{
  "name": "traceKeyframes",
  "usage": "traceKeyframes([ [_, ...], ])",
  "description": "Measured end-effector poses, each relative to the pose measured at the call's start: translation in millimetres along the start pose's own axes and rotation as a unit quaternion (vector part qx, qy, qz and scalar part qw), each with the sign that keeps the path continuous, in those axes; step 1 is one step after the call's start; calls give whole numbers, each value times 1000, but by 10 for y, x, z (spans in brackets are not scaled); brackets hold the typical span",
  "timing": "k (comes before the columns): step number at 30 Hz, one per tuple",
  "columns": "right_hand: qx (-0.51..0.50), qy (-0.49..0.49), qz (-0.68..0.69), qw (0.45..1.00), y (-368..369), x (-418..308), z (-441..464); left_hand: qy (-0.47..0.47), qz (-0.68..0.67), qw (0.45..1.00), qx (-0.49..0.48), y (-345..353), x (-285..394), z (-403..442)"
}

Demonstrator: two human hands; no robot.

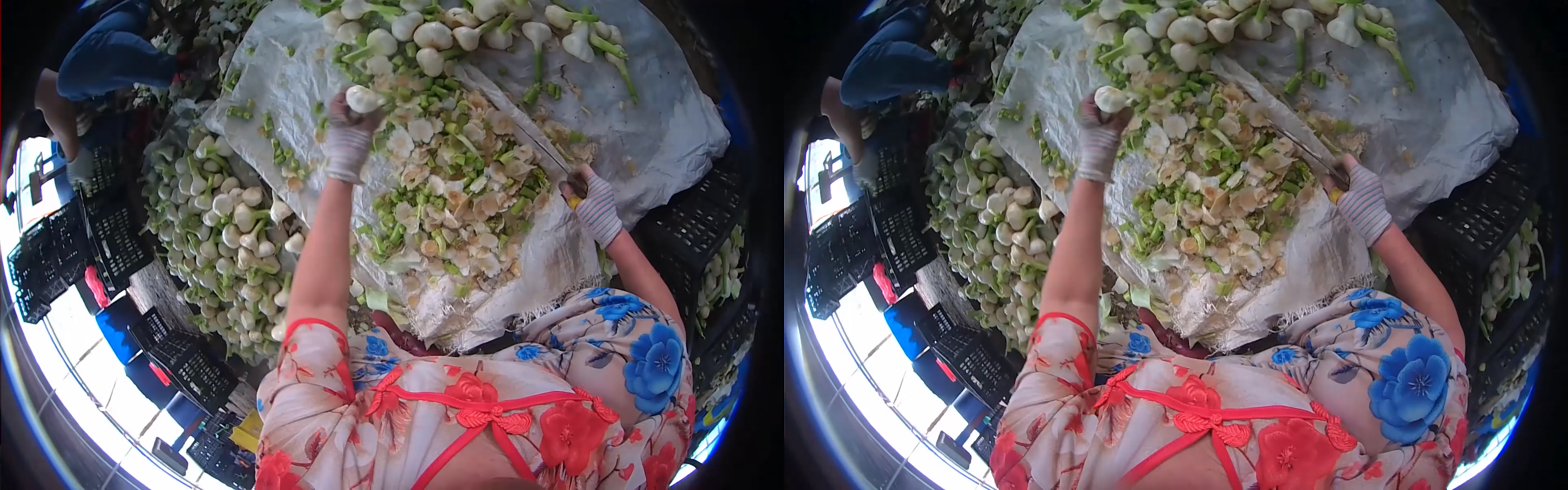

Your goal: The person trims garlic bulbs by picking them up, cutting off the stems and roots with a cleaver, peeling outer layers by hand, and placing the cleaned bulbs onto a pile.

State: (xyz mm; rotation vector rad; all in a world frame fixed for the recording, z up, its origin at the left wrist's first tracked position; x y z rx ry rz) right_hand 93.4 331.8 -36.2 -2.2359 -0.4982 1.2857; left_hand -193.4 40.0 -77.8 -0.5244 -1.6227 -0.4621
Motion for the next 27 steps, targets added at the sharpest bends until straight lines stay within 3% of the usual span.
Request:
traceKeyframes([
  [4,-39,-63,-28,997,-78,-712,20,-26,-190,979,-73,802,501,-637],
  [6,-57,-192,-16,980,-78,-1004,-13,-54,-239,962,-122,1073,602,-841],
  [10,-48,-264,-83,960,-60,-1219,-60,6,-183,968,-170,1431,926,-1070],
  [12,-48,-300,-97,948,-15,-1219,-99,-26,-206,966,-157,1460,942,-1139],
  [14,-47,-309,-104,944,2,-1198,-118,-22,-146,972,-182,1454,947,-1191],
  [15,-50,-314,-114,941,9,-1184,-140,30,-77,973,-217,1436,846,-1211],
  [18,-48,-306,-117,944,-2,-1151,-184,-23,-180,968,-172,1467,723,-1334],
  [19,-46,-308,-119,943,1,-1074,-149,-24,-393,895,-209,1500,553,-1276],
  [20,-53,-267,-106,956,52,-906,-101,-49,-582,779,-229,1531,383,-1223],
  [21,-59,-229,-95,967,88,-814,-61,2,-512,830,-222,1609,369,-1117],
  [22,-56,-236,-101,965,91,-767,-44,-17,-224,955,-196,1570,340,-1161],
  [23,-21,-202,-155,967,83,-723,-57,-67,83,981,-164,1541,625,-1176],
  [24,13,-158,-204,966,140,-602,-100,-67,82,980,-169,1558,776,-1153],
  [25,-35,-56,-51,996,260,-15,119,-88,53,981,-166,1558,829,-1213],
  [26,-26,-49,-143,988,151,38,108,-111,24,981,-157,1537,861,-1303],
  [27,-22,-41,-142,989,78,-27,59,-83,17,989,-125,1543,916,-1289],
])
Point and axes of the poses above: each hand's wrist, its own z-axis towards the middle knuckle, its own y-axis out of the palm, x = y × z, the point moved 3 cm from there along z, towards the middle knuckle, and after that the axes turned 14 degrees about -x, right-handed, at the moved point
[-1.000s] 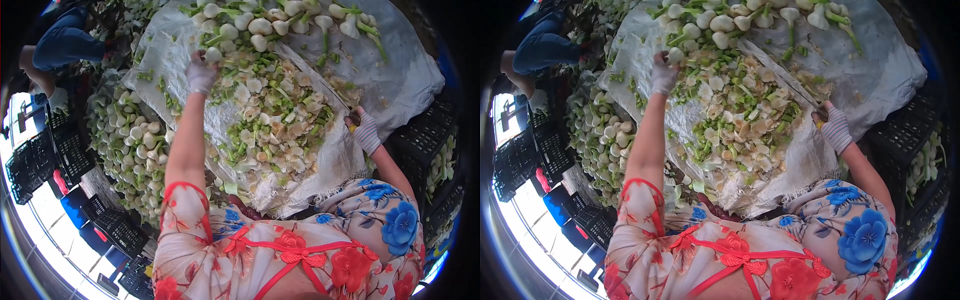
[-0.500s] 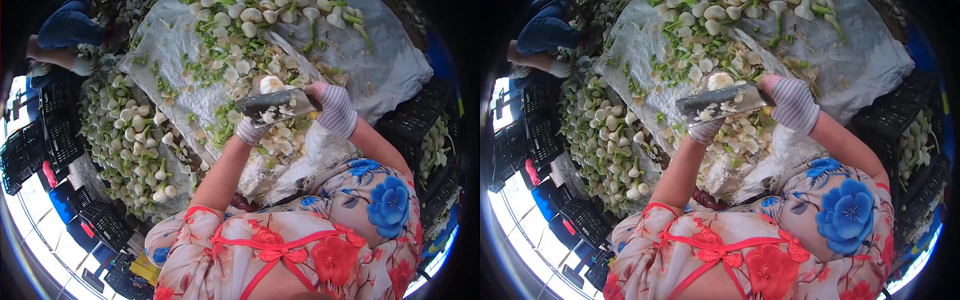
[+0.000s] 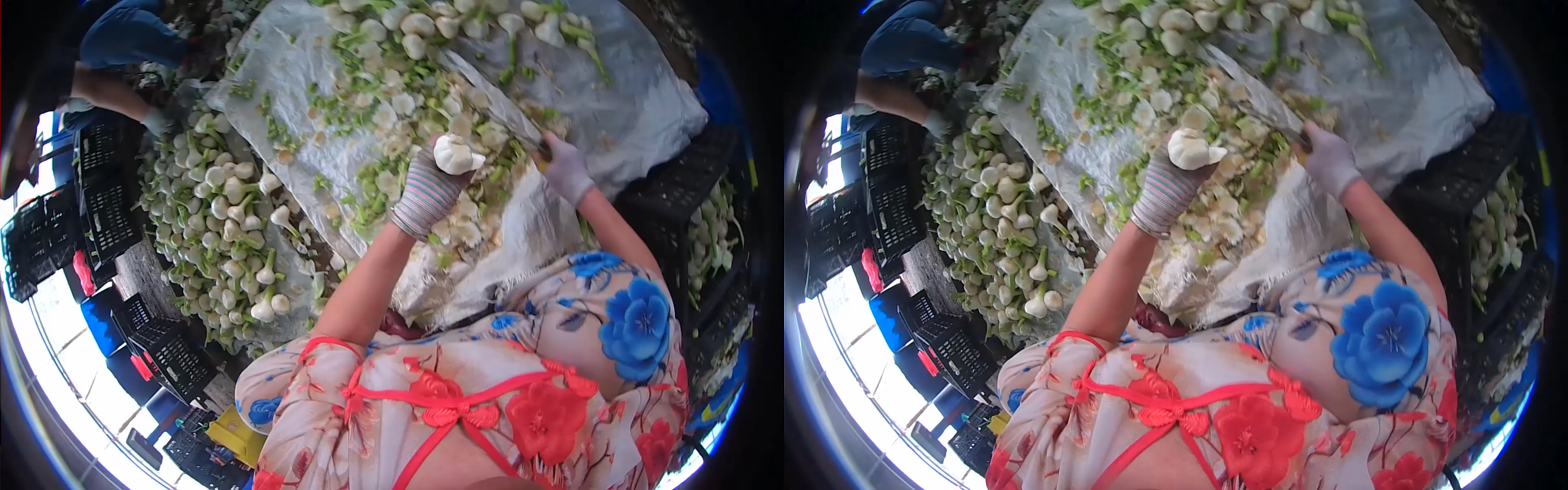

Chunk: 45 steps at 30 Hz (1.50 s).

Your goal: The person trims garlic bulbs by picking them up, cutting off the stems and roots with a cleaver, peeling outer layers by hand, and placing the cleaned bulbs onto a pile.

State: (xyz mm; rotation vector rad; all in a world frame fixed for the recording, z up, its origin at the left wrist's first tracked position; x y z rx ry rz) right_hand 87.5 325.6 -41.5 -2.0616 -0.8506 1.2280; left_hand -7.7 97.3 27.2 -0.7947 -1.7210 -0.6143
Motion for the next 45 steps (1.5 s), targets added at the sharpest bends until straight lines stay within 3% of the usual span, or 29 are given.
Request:
traceKeyframes([
  [2,1,10,3,1000,-42,-143,-134,-9,5,1000,-8,-140,-107,93],
  [4,35,-83,101,991,-105,-395,-154,5,3,1000,-6,-140,-104,152],
  [5,35,-83,100,991,-163,-533,-188,5,2,1000,-6,-142,-128,164],
  [7,18,-203,82,976,-264,-914,-304,38,-108,992,-53,-144,-228,154],
  [9,29,-218,61,974,-292,-970,-266,96,-336,935,-62,-48,-229,182],
  [10,7,-178,58,982,-250,-855,-142,73,-160,983,-60,-46,-218,213],
  [11,-15,-137,56,989,-162,-742,-76,46,23,997,-55,-46,-200,214],
  [12,11,-150,20,988,-104,-662,-87,-13,-19,1000,-18,-22,-282,189],
  [13,18,-158,15,987,-49,-579,-16,-27,46,998,-16,-16,-329,176],
  [17,23,-160,5,987,82,-423,-133,-70,-88,994,-13,88,-378,22],
  [18,-12,-73,2,997,95,-247,-58,-86,-118,989,-11,75,-237,31],
  [19,-46,17,3,999,104,-46,-10,-65,-56,996,2,38,-119,-7],
  [21,10,26,13,1000,-50,142,-8,-14,-288,957,6,-95,-389,108],
  [22,50,13,6,999,-234,8,-56,-5,-363,931,24,-207,-585,218],
  [24,111,-26,35,993,-320,-209,-123,-40,-183,982,-16,-286,90,12],
  [25,116,-27,31,992,-334,-336,-130,-37,-287,957,4,-343,144,39],
  [27,80,-183,213,956,-221,-641,-241,49,-502,861,-61,-416,87,109],
  [28,80,-185,214,956,-196,-718,-236,39,-484,871,68,-414,38,117],
  [29,42,-260,95,960,-153,-845,-238,42,-483,872,70,-391,-3,141],
  [30,4,-328,-28,944,-112,-958,-237,21,-562,824,74,-366,-83,179],
  [31,7,-330,-29,943,-128,-1024,-202,0,-636,768,75,-330,-162,235],
  [33,37,-291,-107,950,-105,-1088,-194,-62,-656,749,69,-223,-284,287],
  [39,94,-322,-126,934,-269,-1136,-86,-61,-586,804,83,-40,-424,264],
  [41,152,-374,-136,905,-276,-1067,-58,-84,-606,784,104,-15,-438,271],
  [43,124,-339,-100,927,-182,-744,-3,-91,-609,763,199,-9,-282,237],
  [44,106,-257,-92,956,-140,-503,114,-54,-645,754,111,-107,-579,250],
  [45,79,-162,-75,981,-88,-403,117,-54,-645,754,113,-131,-501,221],
])
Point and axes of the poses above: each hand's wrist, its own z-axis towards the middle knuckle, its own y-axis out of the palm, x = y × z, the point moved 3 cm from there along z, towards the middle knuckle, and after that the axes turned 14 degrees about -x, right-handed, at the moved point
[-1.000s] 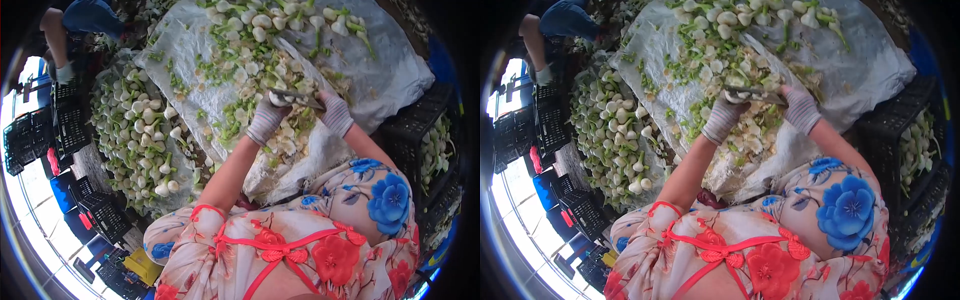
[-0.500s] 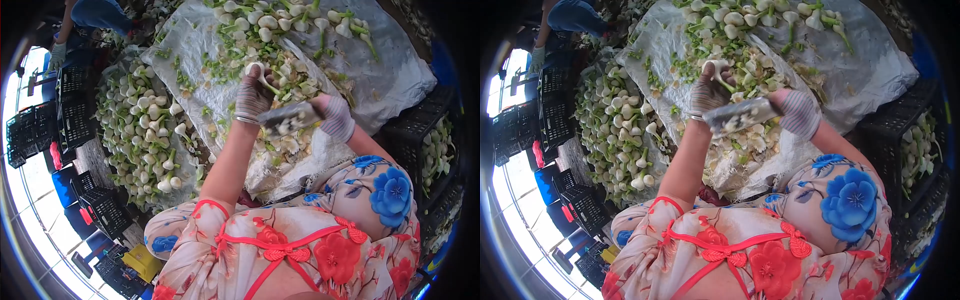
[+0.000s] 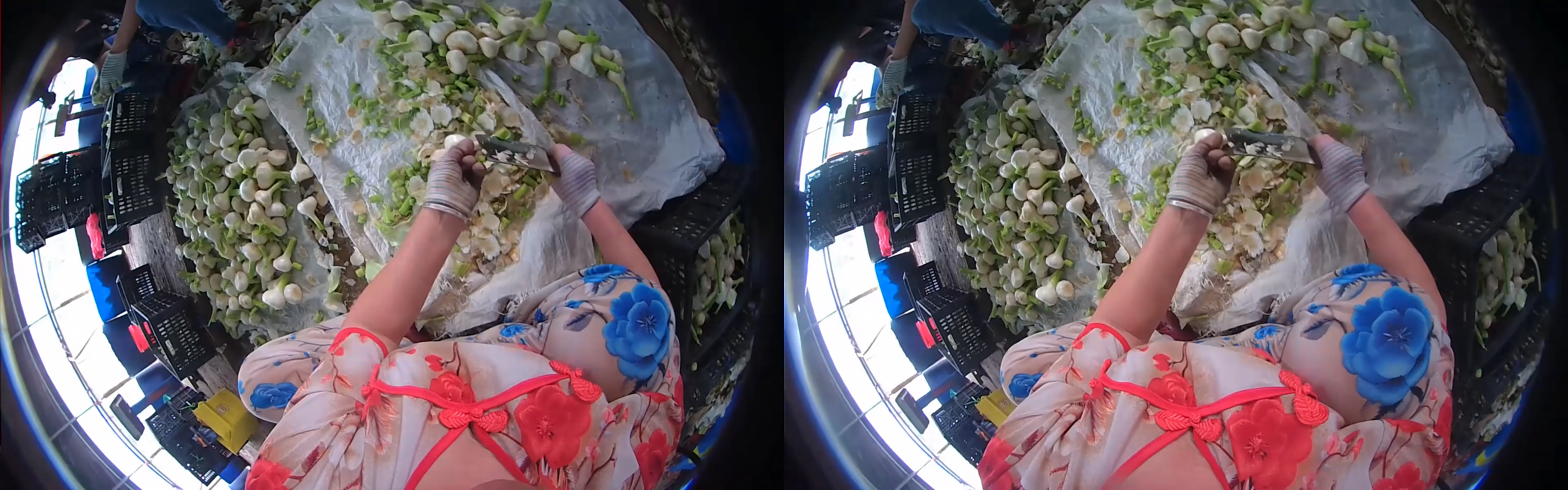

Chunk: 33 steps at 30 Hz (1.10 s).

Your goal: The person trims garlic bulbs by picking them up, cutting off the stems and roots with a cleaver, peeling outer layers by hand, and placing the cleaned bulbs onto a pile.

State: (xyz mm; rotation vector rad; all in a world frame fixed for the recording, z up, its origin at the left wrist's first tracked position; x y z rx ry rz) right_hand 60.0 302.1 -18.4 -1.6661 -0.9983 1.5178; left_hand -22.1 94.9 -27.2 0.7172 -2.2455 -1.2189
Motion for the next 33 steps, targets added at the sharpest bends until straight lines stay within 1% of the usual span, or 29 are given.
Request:
traceKeyframes([
  [2,-14,-1,-5,1000,73,-14,-59,31,-1,996,86,47,100,-136],
  [4,28,-34,102,994,38,-140,-18,33,-14,996,83,68,169,-190],
  [5,27,-34,103,994,0,-224,19,31,-1,995,95,37,175,-161],
  [6,25,-65,118,991,-60,-333,60,28,13,994,104,17,178,-114],
  [7,23,-95,131,987,-114,-422,101,-1,-43,995,85,16,140,-56],
  [8,23,-91,128,987,-155,-480,140,-5,-45,995,84,-107,54,46],
  [9,13,-102,102,989,-179,-544,166,30,54,998,12,-77,0,96],
  [10,3,-113,77,991,-176,-572,168,42,31,998,22,-122,-79,80],
  [12,6,-121,72,990,-136,-567,176,54,7,998,36,59,-128,-74],
  [14,1,-130,96,987,-166,-602,188,-18,6,999,28,69,-156,-138],
  [15,-1,-132,97,987,-176,-610,201,-49,41,998,-29,14,-156,-108],
  [16,-6,-132,114,985,-178,-612,204,-46,40,998,-26,-33,-152,-94],
  [18,-14,-133,132,982,-48,-477,173,-110,68,992,9,-88,-164,-100],
  [19,-49,-28,135,989,175,-195,131,-169,62,984,10,-102,-126,-79],
  [20,-79,76,133,985,273,52,95,-167,62,984,8,-101,-71,-120],
  [21,-112,117,45,986,229,146,3,-163,59,985,-13,-71,9,-130],
  [22,-108,116,42,987,225,277,21,-161,57,985,-32,-63,96,-128],
  [23,-76,130,70,986,287,386,-40,-116,105,987,31,-39,256,-194],
  [24,-47,147,100,983,345,429,-134,-86,96,992,-18,-15,469,-247],
  [25,-30,157,141,977,262,350,-133,-70,66,988,-120,-187,777,-231],
  [26,-27,157,138,978,186,322,-121,58,104,989,-85,-104,1150,-368],
  [27,-9,166,141,976,130,297,-140,150,76,974,-149,-327,1685,-452],
  [28,10,175,144,974,78,279,-156,234,38,946,-220,-566,2216,-544],
  [29,14,175,145,974,21,268,-159,336,-3,924,-183,-447,2458,-764],
  [30,3,187,126,974,-26,267,-163,434,-44,889,-142,-328,2588,-944],
  [31,-8,198,106,974,-44,271,-176,434,-42,888,-142,-321,2599,-864],
  [32,-8,198,106,974,-15,298,-200,441,62,895,-13,-372,2579,-699],
  [33,3,196,119,973,31,344,-244,435,163,878,117,-453,2537,-505],
])
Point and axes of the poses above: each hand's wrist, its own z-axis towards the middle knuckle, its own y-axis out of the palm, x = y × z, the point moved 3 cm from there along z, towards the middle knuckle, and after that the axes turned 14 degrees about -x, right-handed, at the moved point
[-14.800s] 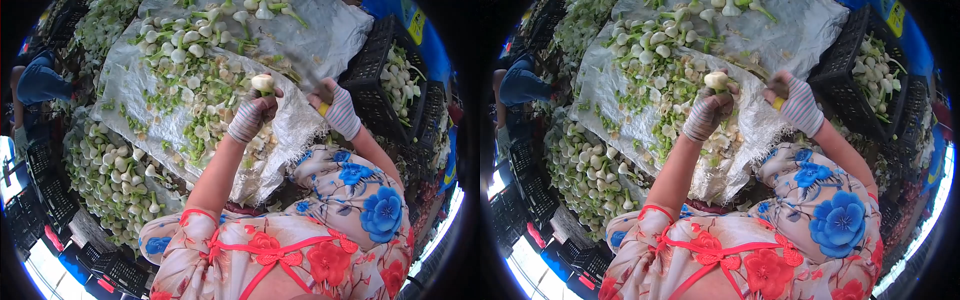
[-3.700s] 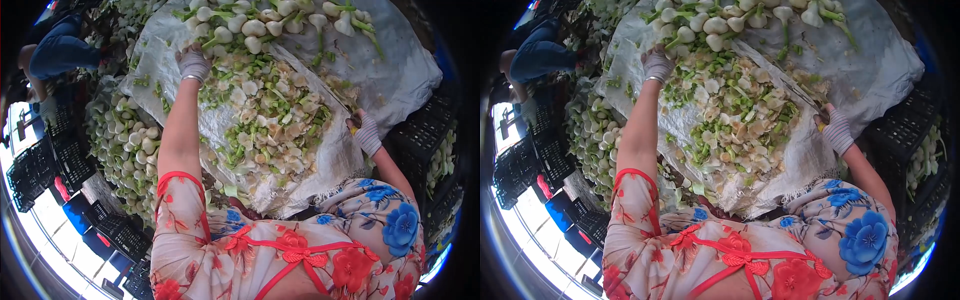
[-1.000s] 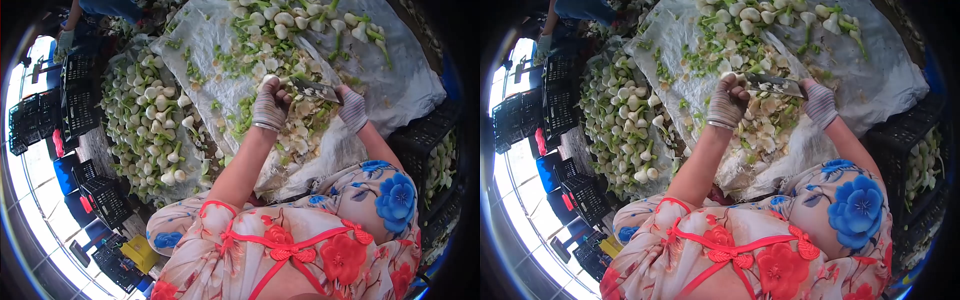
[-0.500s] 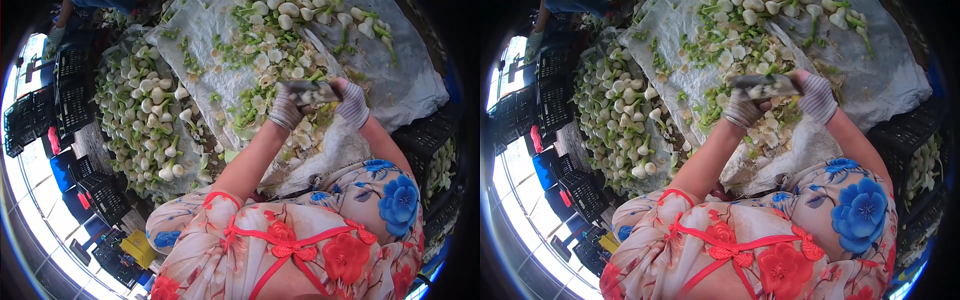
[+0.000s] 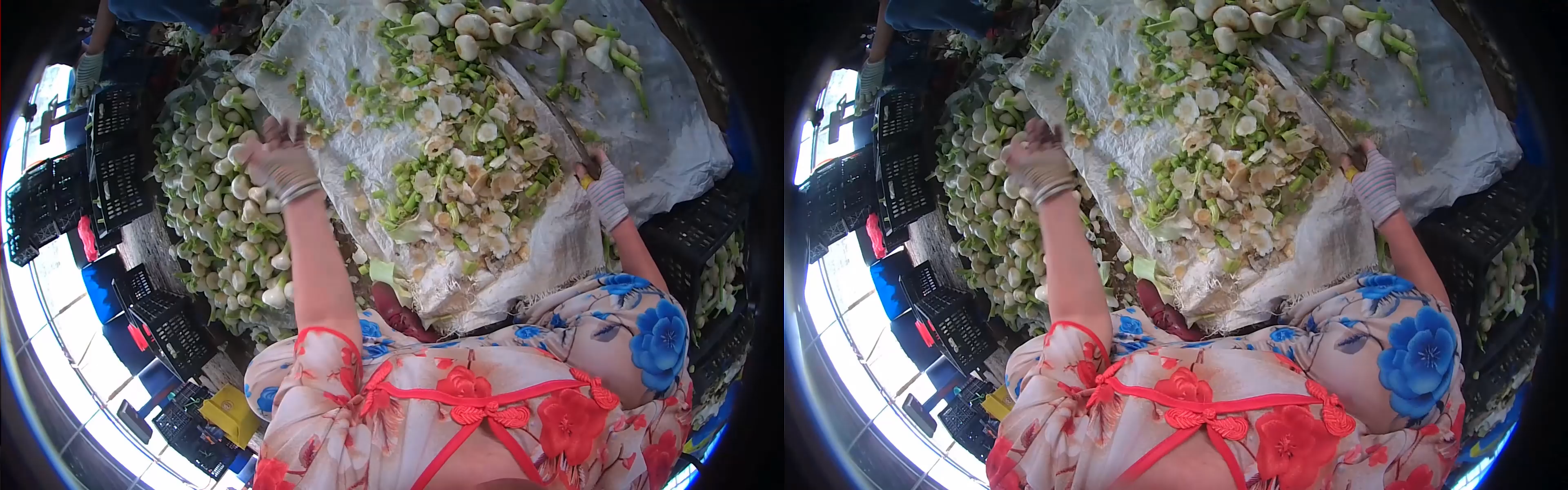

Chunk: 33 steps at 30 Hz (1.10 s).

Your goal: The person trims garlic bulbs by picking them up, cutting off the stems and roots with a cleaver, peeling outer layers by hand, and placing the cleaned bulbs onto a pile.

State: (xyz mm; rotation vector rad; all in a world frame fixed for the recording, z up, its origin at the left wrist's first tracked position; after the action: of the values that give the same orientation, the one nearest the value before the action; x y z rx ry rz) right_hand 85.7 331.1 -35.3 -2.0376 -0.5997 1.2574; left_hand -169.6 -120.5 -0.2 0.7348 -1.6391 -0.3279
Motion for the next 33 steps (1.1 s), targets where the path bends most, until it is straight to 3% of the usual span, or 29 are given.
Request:
traceKeyframes([
  [1,9,-3,13,1000,-2,38,-27,38,60,996,-59,-5,-307,110],
  [2,-5,7,47,999,-18,19,-87,-33,158,983,-82,110,-564,231],
  [3,0,12,43,999,-63,24,-145,-21,262,959,-106,105,-960,395],
  [4,-26,34,43,998,-88,49,-224,40,491,854,-167,327,-1200,381],
  [5,-51,58,42,996,-112,77,-311,28,606,768,-206,402,-1463,442],
  [6,-40,60,53,996,-154,77,-405,20,666,717,-206,495,-1702,412],
  [7,-38,71,50,995,-188,117,-470,13,663,717,-214,531,-1908,333],
  [9,-29,102,89,990,-207,213,-614,151,777,530,-304,806,-2110,-25],
  [11,-35,121,156,980,-166,267,-686,70,695,618,-360,981,-2130,-406],
  [12,-37,130,124,983,-164,248,-677,9,709,577,-407,1068,-2082,-588],
  [13,-42,138,92,985,-161,226,-669,66,634,627,-448,1012,-2092,-783],
  [14,-41,138,94,985,-160,207,-658,48,618,608,-496,929,-2073,-916],
  [16,-28,101,88,991,-143,172,-649,112,646,526,-542,911,-1704,-1254],
  [18,-24,104,105,989,-170,119,-665,188,585,450,-648,700,-1409,-1541],
  [19,-17,105,122,987,-186,98,-675,188,583,452,-648,482,-1360,-1635],
  [21,-28,122,108,986,-201,89,-719,168,525,250,-796,-48,-1484,-1866],
  [25,-15,119,28,992,-233,2,-724,198,488,240,-816,-73,-1635,-1539],
  [29,36,75,87,993,-250,-102,-654,266,595,247,-717,441,-1615,-931],
  [31,30,81,35,996,-502,-427,-585,291,640,269,-658,642,-1448,-736],
  [33,17,89,-11,996,-722,-691,-551,179,572,275,-751,722,-1248,-670],
])
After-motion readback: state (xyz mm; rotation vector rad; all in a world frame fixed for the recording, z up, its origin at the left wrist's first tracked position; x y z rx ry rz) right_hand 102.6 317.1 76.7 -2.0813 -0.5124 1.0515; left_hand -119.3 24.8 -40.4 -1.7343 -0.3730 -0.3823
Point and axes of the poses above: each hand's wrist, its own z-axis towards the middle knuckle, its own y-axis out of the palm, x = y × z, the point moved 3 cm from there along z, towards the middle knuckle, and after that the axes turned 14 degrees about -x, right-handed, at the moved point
